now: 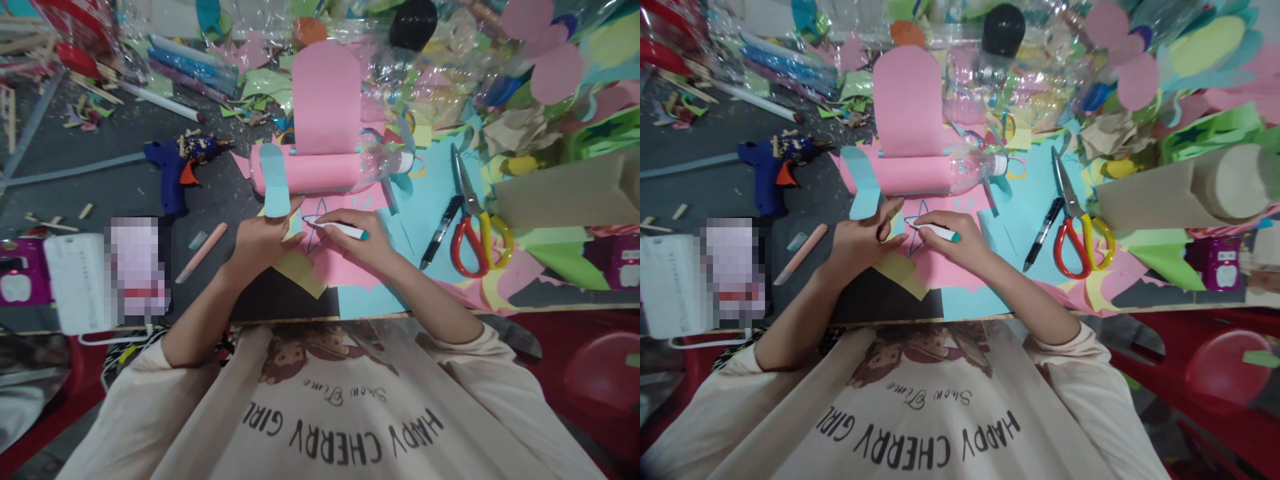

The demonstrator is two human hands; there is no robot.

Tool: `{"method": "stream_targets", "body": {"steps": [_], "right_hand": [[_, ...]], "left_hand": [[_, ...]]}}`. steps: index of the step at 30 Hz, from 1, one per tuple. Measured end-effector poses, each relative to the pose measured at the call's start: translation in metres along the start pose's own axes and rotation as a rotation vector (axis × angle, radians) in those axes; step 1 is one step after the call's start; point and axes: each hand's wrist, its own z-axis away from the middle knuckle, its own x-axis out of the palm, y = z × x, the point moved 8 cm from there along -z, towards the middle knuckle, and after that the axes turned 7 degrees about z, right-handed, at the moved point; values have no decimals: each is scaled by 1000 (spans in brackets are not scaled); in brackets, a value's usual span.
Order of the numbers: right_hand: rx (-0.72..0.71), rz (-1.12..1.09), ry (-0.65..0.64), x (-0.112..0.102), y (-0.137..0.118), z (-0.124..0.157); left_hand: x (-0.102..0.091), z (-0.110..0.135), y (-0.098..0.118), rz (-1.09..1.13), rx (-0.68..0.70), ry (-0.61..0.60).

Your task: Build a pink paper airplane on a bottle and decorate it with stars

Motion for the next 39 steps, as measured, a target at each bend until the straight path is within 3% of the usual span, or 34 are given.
{"method": "stream_targets", "body": {"steps": [15, 28, 39], "right_hand": [[72, -36, -38, -5, 1, 3], [196, -72, -81, -11, 3, 4], [211, -84, -99, -13, 5, 4]], "left_hand": [[1, 1, -2, 14, 18, 3], [2, 1, -3, -67, -53, -30], [4, -1, -4, -72, -67, -41]]}}
